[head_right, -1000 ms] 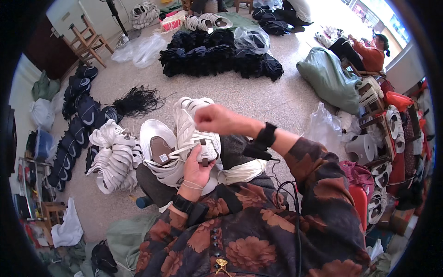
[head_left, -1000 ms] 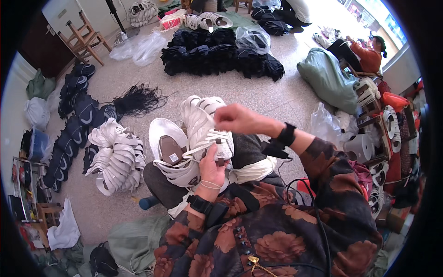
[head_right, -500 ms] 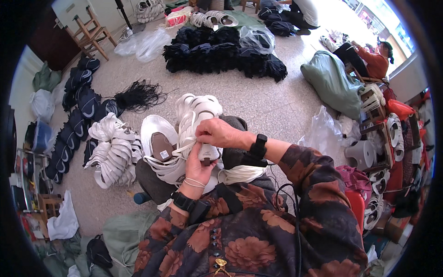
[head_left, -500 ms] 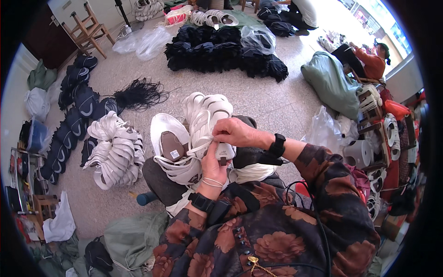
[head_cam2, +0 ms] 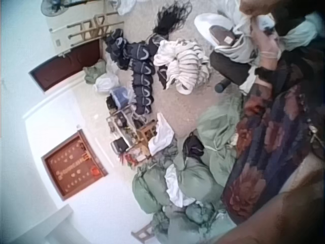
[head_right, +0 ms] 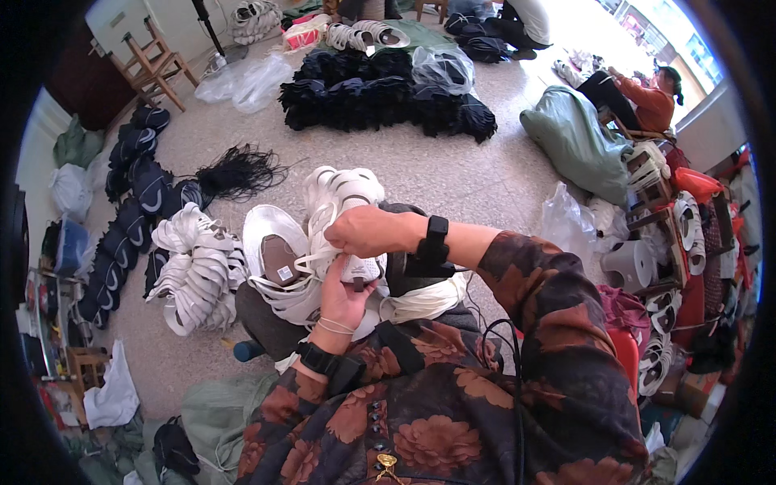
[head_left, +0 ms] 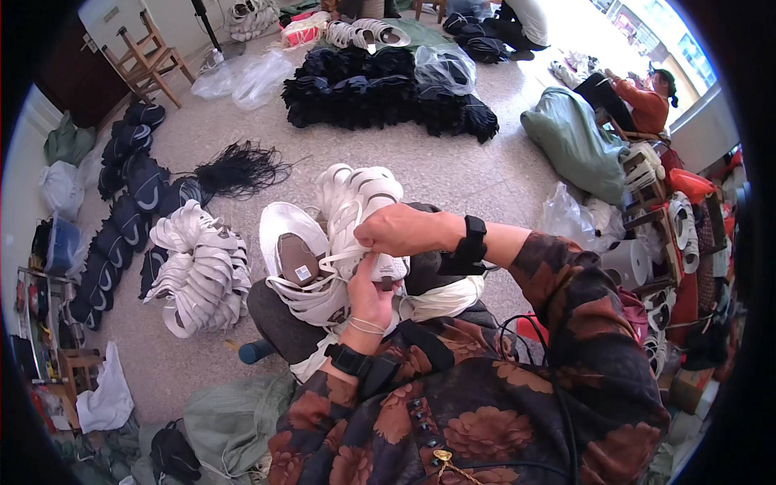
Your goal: The recorder is lacing white shoe uppers and attaching components while sitting in a workshop.
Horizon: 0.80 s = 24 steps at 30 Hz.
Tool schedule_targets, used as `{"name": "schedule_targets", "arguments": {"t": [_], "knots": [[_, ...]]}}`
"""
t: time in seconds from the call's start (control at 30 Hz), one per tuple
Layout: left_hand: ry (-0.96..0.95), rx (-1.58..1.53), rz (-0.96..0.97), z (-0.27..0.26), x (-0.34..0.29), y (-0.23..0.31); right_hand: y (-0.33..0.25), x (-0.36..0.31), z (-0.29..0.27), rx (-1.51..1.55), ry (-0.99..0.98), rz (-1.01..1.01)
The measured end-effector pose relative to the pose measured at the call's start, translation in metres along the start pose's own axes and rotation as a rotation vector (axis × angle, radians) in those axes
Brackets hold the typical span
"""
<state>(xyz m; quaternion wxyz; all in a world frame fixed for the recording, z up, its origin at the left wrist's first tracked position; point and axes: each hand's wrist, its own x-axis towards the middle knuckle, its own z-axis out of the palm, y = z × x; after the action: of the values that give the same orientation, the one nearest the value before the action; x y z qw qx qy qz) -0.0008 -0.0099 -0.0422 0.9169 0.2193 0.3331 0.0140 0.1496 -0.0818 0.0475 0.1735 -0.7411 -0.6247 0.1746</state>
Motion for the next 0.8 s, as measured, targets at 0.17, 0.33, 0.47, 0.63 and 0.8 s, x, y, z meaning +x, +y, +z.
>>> {"name": "schedule_targets", "arguments": {"t": [0.17,0.33,0.47,0.63,0.8], "knots": [[-0.052,0.032,0.013,-0.003,-0.003,0.001,0.004,-0.005,-0.004,-0.128,-0.175,0.027],[-0.062,0.062,0.023,0.008,-0.007,0.004,0.006,-0.029,-0.013,0.232,0.147,0.058],[-0.016,0.047,-0.03,0.006,0.002,0.003,0.011,-0.055,0.004,0.246,0.079,0.175],[0.08,0.003,-0.128,0.017,-0.002,0.009,0.013,-0.057,0.025,0.27,0.182,0.116],[-0.013,0.068,-0.11,0.015,-0.016,0.014,0.018,-0.074,0.023,0.598,0.211,0.259]]}}
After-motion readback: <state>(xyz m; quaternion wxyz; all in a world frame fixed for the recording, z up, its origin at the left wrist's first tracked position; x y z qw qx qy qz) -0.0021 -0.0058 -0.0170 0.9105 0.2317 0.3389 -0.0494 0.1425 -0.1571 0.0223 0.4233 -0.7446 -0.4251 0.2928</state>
